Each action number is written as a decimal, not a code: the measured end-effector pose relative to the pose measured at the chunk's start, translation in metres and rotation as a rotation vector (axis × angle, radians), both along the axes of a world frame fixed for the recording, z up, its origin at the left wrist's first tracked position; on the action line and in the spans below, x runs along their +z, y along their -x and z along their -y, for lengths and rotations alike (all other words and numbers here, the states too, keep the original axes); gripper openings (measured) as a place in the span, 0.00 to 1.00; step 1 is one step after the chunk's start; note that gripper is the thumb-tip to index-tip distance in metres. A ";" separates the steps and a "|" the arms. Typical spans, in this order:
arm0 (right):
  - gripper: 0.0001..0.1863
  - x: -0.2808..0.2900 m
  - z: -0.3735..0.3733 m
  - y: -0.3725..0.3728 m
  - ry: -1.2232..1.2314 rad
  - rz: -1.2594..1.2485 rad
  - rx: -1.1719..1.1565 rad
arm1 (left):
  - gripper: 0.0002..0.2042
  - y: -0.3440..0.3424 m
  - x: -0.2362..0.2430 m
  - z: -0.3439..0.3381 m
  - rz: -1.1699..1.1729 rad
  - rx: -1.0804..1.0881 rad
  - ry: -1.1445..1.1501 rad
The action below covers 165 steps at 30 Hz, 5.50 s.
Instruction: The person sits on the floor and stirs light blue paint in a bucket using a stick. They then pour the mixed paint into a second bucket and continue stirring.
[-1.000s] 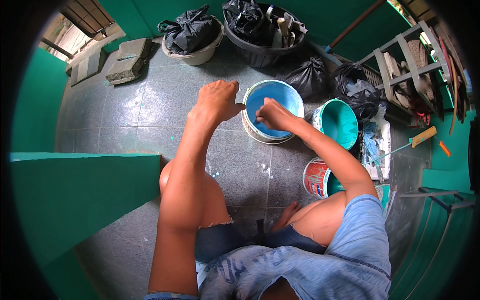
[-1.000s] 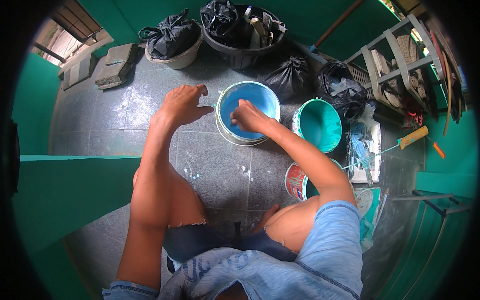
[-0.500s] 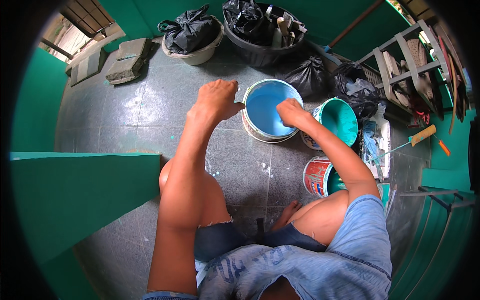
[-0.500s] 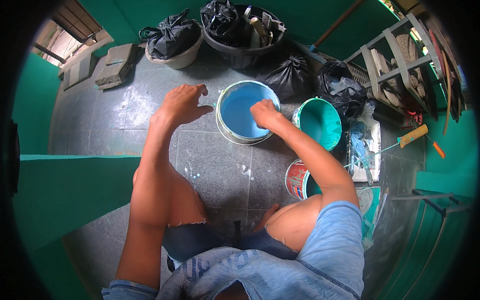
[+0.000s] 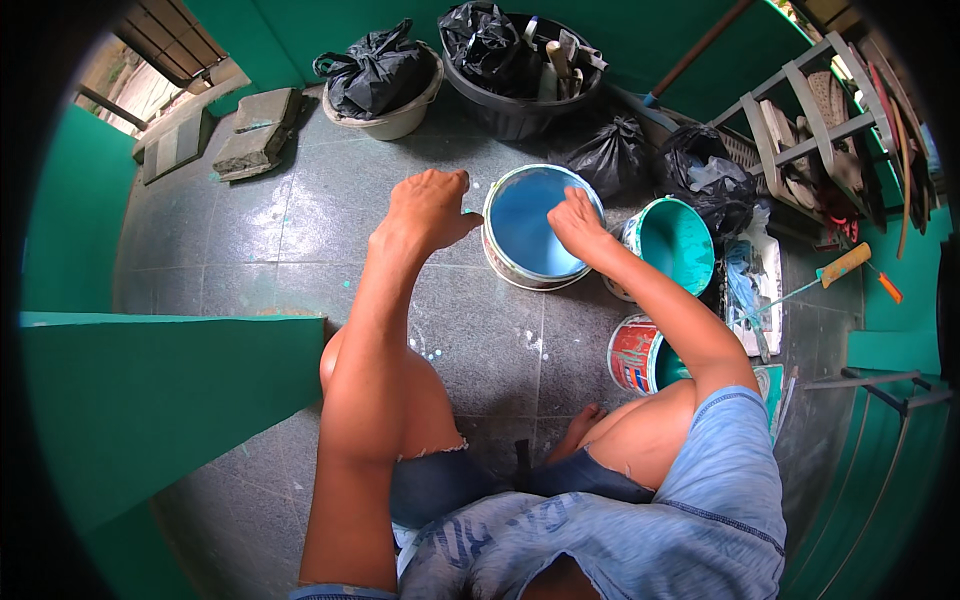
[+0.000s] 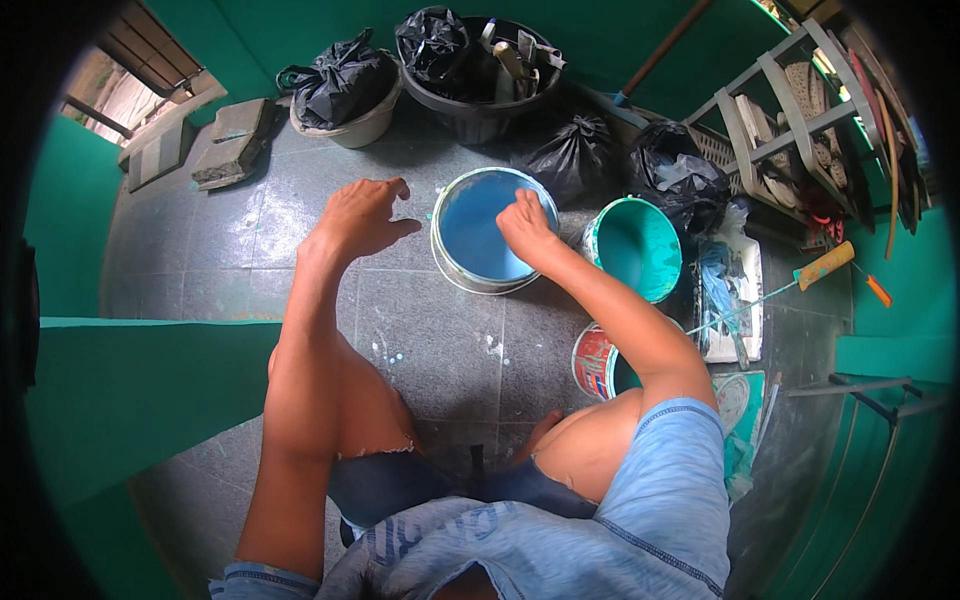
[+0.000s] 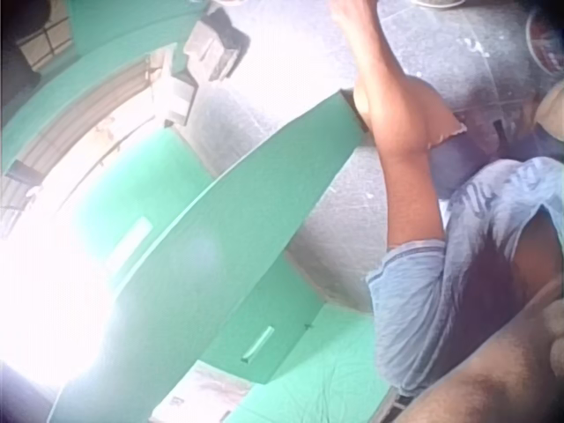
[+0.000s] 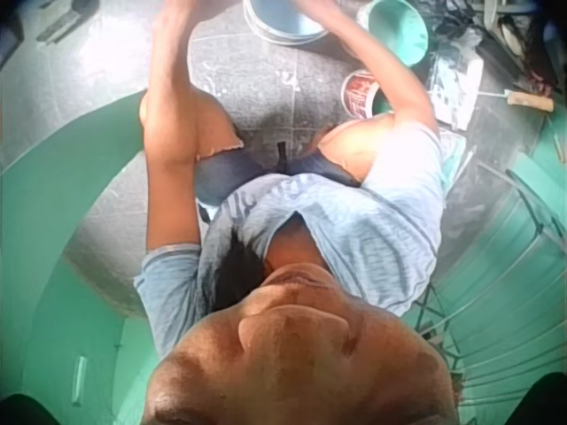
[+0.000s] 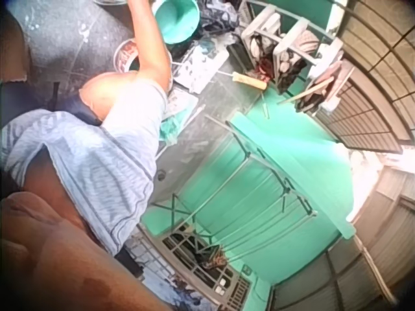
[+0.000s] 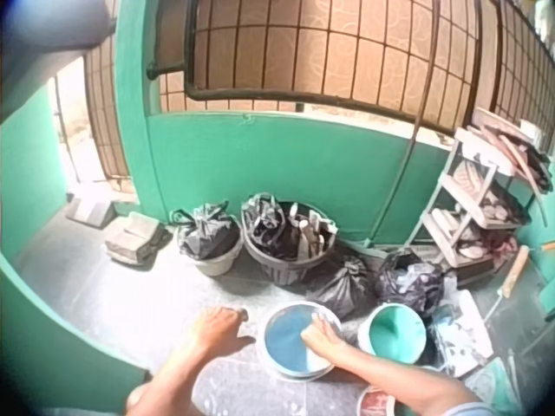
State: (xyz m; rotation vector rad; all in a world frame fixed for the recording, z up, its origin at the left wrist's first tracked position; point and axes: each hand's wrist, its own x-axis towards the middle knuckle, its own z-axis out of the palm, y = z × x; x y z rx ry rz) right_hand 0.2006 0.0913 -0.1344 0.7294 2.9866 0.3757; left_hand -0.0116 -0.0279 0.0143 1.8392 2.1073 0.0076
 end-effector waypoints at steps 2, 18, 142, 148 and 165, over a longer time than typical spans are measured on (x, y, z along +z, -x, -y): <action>0.02 0.016 0.008 0.004 0.281 0.097 -0.075 | 0.22 0.000 0.000 0.000 0.008 0.012 0.016; 0.03 -0.012 -0.010 0.010 0.223 -0.454 0.126 | 0.19 0.000 -0.002 0.001 0.006 -0.016 -0.116; 0.11 0.133 -0.049 -0.059 0.814 -0.424 -0.164 | 0.16 -0.019 -0.028 -0.041 0.010 -0.035 -0.085; 0.12 0.191 -0.032 -0.062 0.704 -0.422 -0.271 | 0.16 -0.009 -0.017 -0.038 0.032 0.017 -0.058; 0.12 0.208 -0.023 -0.063 0.532 -0.517 -0.154 | 0.17 0.007 -0.009 -0.033 0.103 0.053 -0.161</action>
